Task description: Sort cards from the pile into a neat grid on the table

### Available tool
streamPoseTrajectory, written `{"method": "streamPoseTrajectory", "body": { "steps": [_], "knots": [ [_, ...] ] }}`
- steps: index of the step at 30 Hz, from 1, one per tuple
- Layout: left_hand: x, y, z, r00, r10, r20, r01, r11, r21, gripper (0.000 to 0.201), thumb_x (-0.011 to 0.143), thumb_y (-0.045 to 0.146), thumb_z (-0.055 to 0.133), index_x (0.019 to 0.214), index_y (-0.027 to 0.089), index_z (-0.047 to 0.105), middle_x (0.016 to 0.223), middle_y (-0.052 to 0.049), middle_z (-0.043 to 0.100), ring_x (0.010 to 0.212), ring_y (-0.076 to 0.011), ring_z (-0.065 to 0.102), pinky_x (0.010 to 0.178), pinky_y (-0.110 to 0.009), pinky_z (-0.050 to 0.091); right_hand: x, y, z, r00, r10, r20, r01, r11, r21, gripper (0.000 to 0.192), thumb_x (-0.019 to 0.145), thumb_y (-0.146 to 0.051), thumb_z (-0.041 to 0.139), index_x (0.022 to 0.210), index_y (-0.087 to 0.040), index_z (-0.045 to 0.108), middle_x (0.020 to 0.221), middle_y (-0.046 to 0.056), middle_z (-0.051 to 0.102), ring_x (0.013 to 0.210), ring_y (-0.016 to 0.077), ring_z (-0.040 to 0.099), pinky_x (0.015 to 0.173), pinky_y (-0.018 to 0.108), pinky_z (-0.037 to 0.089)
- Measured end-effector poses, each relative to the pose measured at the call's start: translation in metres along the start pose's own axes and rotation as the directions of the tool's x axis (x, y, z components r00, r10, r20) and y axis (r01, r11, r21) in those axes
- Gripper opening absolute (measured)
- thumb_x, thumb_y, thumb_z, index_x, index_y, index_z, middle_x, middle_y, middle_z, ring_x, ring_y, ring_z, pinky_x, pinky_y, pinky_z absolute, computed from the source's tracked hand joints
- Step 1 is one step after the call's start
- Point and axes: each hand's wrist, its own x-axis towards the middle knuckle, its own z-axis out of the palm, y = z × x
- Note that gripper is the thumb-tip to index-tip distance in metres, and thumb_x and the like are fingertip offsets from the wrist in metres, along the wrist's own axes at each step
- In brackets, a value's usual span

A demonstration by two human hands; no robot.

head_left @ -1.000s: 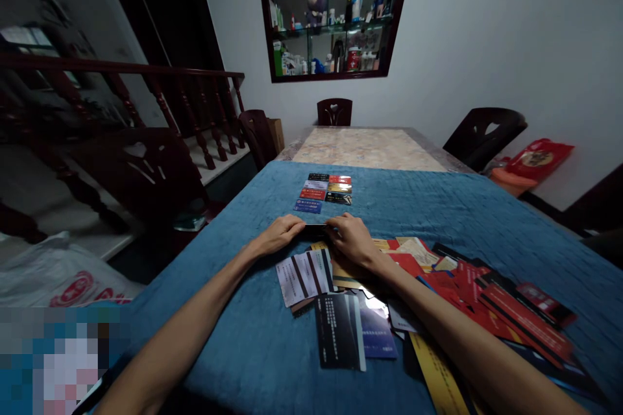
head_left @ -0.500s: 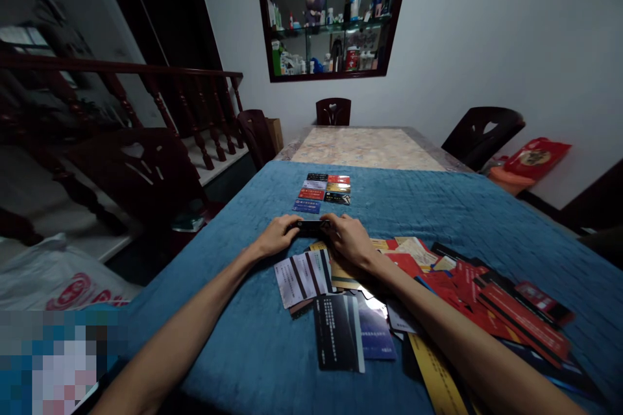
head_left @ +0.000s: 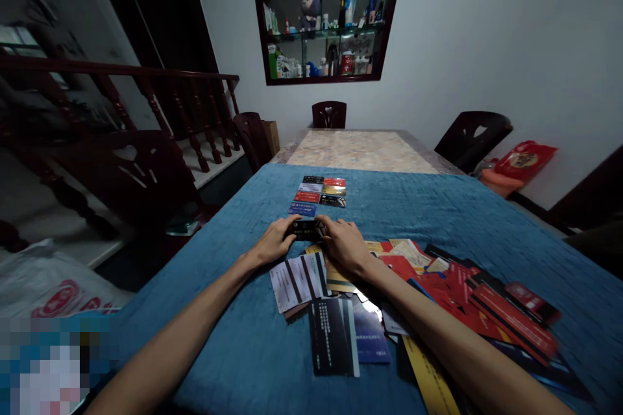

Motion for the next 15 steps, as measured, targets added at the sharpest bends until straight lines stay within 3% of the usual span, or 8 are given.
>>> {"method": "streamPoseTrajectory", "body": {
  "steps": [6, 15],
  "knots": [
    [-0.0007, 0.006, -0.0011, 0.999, -0.042, -0.034, 0.042, 0.999, 0.001, 0.04, 0.079, 0.01, 0.053, 0.118, 0.019, 0.051, 0.076, 0.002, 0.057, 0.071, -0.0159, 0.056, 0.074, -0.03, 0.048, 0.0001, -0.0006, -0.0007, 1.0, 0.001, 0.005, -0.001, 1.0, -0.003, 0.049, 0.091, -0.013, 0.046, 0.139, -0.023, 0.043, 0.114, 0.01, 0.068, 0.107, 0.0259, 0.057, 0.083, 0.033, 0.034],
    [0.0004, 0.0088, -0.0006, 0.996, -0.059, -0.069, 0.057, 0.998, -0.032, 0.04, 0.08, 0.011, 0.053, 0.119, 0.02, 0.048, 0.074, 0.004, 0.054, 0.067, -0.0139, 0.054, 0.07, -0.028, 0.045, 0.0003, 0.0004, 0.0007, 1.0, 0.004, -0.018, -0.003, 0.999, 0.053, 0.052, 0.089, -0.013, 0.048, 0.14, -0.021, 0.042, 0.125, 0.012, 0.063, 0.113, 0.0256, 0.053, 0.086, 0.034, 0.035]
  ]
}}
